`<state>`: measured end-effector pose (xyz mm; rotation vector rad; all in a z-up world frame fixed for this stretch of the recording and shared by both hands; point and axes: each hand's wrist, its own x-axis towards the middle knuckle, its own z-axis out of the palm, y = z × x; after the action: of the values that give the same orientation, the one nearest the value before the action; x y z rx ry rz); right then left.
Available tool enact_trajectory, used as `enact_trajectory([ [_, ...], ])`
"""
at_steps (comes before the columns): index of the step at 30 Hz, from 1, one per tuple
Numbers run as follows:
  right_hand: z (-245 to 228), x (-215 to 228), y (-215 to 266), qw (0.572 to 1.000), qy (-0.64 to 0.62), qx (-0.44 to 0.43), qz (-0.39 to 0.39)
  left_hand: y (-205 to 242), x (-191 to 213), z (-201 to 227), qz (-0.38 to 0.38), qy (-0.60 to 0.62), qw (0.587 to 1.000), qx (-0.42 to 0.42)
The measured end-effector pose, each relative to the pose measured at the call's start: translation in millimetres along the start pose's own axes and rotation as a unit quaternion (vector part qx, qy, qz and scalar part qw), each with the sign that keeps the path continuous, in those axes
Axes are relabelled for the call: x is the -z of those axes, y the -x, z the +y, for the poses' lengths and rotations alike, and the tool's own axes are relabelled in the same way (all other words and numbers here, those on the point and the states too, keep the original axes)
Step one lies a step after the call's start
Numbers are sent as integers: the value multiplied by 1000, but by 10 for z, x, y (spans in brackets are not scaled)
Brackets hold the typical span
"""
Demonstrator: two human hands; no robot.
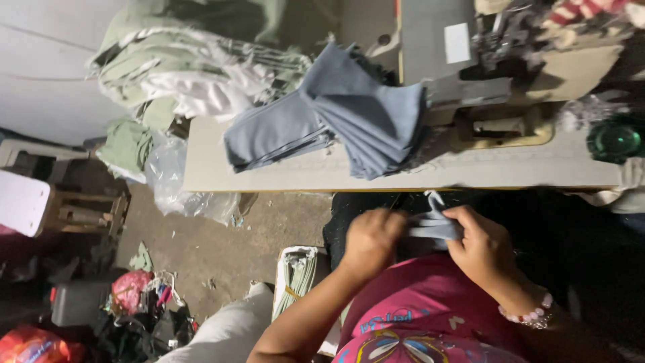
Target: Folding and stacking small pieces of blue ribbed fabric on a sewing table
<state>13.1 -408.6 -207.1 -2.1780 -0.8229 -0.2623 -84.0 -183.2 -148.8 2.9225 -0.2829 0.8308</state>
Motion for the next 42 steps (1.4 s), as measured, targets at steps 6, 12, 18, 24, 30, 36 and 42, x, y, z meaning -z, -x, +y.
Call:
enact_trajectory([
  [6,76,-90,139,991,-105,-87,7,322,-213,-114,12,452,704,548],
  [12,109,-100,141,997,-33,53,49,-35,38,140,121,658,235,705],
  [18,-172,300,-277,925,-331,-180,-46,52,346,202,-135,830,149,519],
  [24,-421,958,-651,502,-750,-230,-365,-277,760,-284,-511,691,490,144],
  [30,-172,1163,-888,900,62,186,-389,-789,1242,-393,-267,30,963,-9],
  [36,-301,1161,-983,876,248,258,-323,-992,1211,-168,-167,-14,982,-92],
  [42,-362,1097,-1032,817,370,240,-372,-996,1285,-259,-190,-97,972,-101],
])
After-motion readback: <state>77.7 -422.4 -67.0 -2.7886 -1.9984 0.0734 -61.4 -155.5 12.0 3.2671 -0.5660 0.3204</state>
